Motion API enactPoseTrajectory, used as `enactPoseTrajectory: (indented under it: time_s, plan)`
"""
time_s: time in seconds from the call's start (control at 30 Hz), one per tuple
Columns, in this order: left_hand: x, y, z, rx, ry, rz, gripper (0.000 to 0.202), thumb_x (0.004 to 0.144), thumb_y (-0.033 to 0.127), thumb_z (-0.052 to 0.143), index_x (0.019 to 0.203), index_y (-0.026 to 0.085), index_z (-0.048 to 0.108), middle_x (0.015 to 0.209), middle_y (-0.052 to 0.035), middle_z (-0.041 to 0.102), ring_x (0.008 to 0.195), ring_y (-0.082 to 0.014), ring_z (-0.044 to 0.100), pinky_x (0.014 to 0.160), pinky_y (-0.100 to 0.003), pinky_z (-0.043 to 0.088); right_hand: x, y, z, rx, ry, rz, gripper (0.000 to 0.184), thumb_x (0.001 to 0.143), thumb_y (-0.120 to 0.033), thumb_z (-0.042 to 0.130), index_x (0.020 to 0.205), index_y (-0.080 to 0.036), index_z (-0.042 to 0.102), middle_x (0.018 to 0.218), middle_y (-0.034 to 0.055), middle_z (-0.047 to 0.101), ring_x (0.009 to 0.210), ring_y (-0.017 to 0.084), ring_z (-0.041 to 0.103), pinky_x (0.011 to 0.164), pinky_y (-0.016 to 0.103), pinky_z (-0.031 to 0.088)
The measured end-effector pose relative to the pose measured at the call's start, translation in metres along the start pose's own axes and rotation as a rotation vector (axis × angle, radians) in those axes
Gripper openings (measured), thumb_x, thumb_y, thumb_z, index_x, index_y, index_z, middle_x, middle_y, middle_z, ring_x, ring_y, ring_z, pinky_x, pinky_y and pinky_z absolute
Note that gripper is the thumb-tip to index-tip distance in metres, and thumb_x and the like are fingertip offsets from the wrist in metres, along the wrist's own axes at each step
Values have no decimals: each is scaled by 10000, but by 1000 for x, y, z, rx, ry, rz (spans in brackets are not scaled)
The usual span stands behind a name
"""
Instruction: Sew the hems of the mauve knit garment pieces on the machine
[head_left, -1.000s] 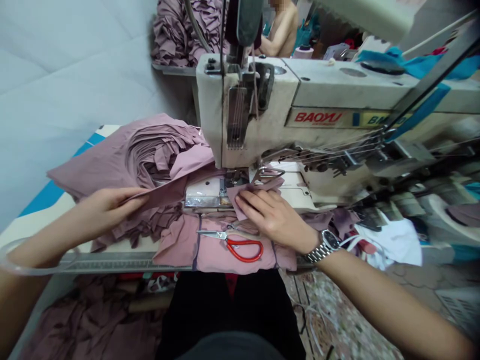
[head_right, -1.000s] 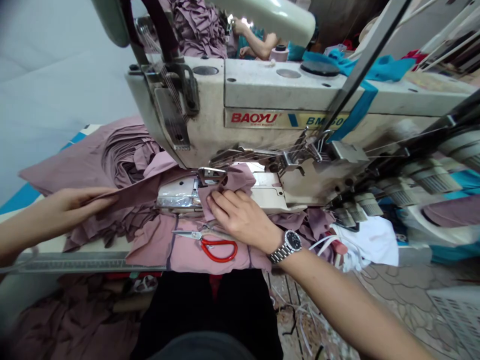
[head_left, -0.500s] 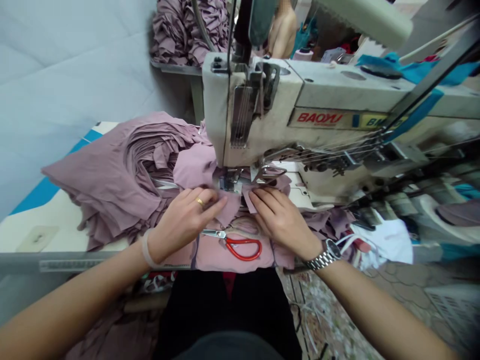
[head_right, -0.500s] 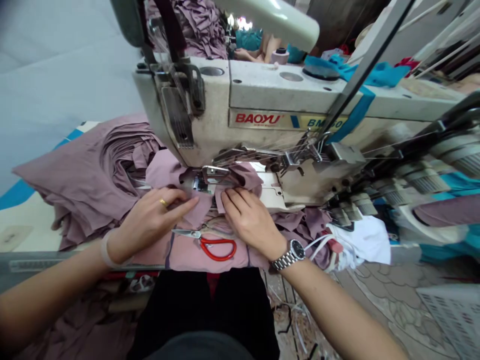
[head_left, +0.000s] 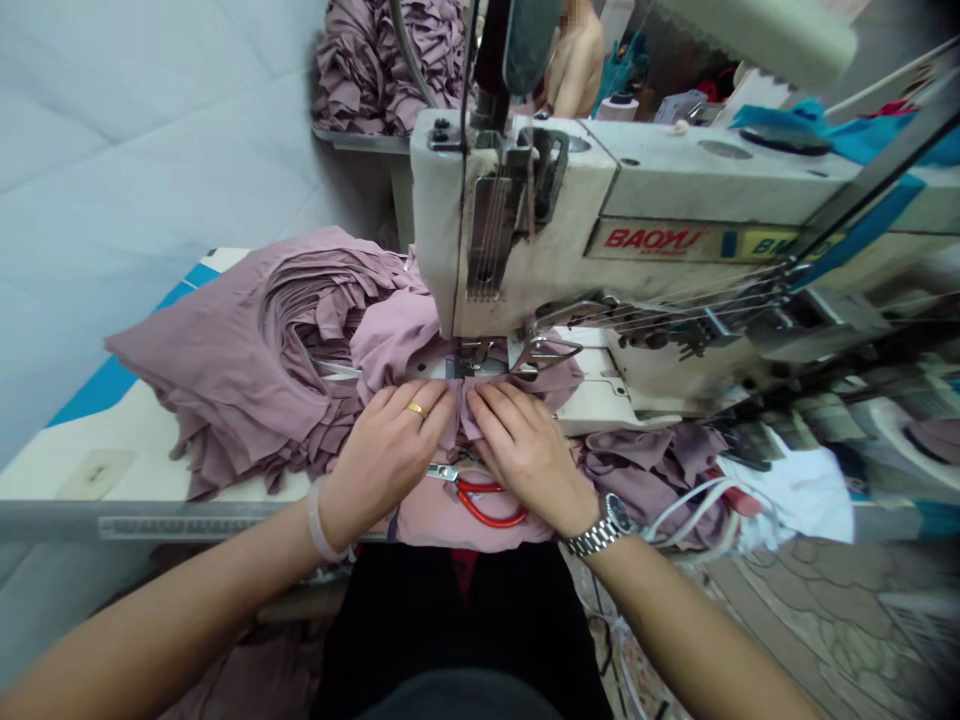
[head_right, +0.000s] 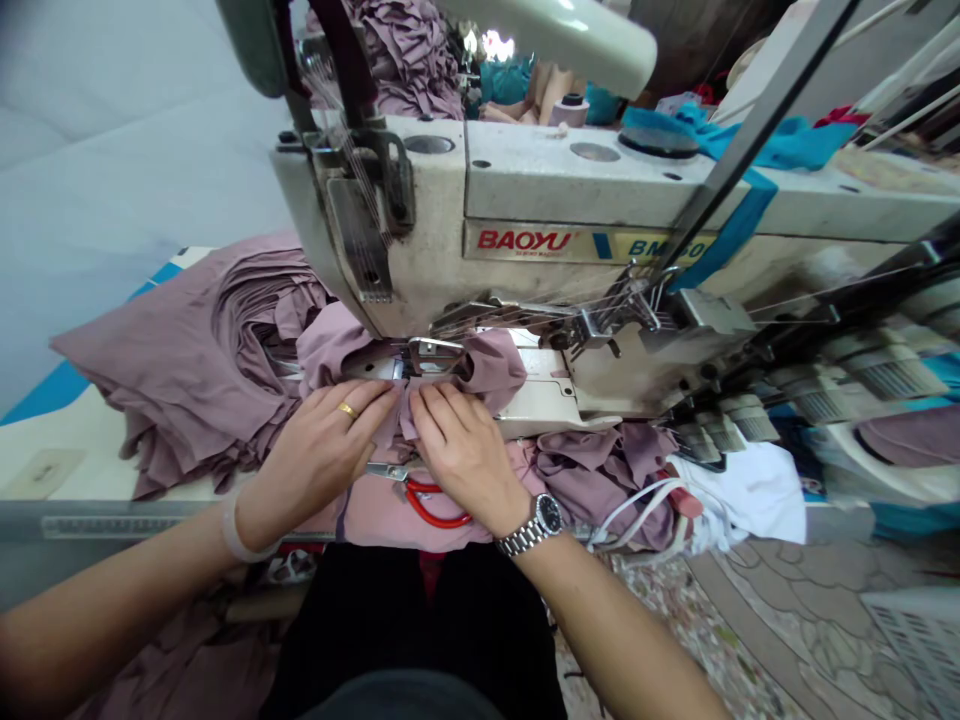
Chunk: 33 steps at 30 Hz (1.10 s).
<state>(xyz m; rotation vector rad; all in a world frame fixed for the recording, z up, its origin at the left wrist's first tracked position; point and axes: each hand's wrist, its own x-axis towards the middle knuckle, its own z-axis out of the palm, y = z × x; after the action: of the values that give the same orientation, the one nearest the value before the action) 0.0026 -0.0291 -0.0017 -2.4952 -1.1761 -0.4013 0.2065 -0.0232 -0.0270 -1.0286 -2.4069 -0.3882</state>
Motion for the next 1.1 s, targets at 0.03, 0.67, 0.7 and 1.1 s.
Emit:
enactPoseTrajectory:
  time_s: [0.03, 0.67, 0.7, 1.1]
  plan:
    - [2, 1, 1, -11, -4, -5, 377, 924, 131, 470, 1283, 69, 568, 1241, -150, 599, 1058, -255, 558, 871, -388, 453, 0, 0, 1, -1, -6, 3, 395, 937, -196, 526, 1294, -30, 553, 1290, 166, 604, 1186, 299, 531, 966, 434, 478]
    - [3, 3, 5, -42, -5, -12, 406, 908, 125, 477, 1301, 73, 563, 1284, -142, 591, 1112, -277, 548, 892, -407, 442, 7, -1, -7, 299, 9, 138, 331, 937, -82, 414, 1230, -114, 565, 1311, 103, 608, 1235, 248, 501, 1005, 422, 460]
    - [3, 2, 5, -42, -8, -11, 407, 909, 121, 471, 1304, 78, 561, 1286, -141, 590, 1116, -277, 547, 893, -407, 440, 7, 0, -7, 315, 12, 149, 327, 936, -83, 417, 1227, -117, 564, 1307, 104, 610, 1235, 244, 503, 1004, 419, 461]
    - [2, -4, 7, -95, -4, 9, 436, 894, 129, 491, 1324, 77, 537, 1277, -152, 586, 1112, -274, 540, 906, -413, 440, 10, -7, -10, 38, -117, 18, 328, 936, -105, 427, 1221, -83, 588, 1359, 130, 566, 1232, 292, 484, 990, 444, 450]
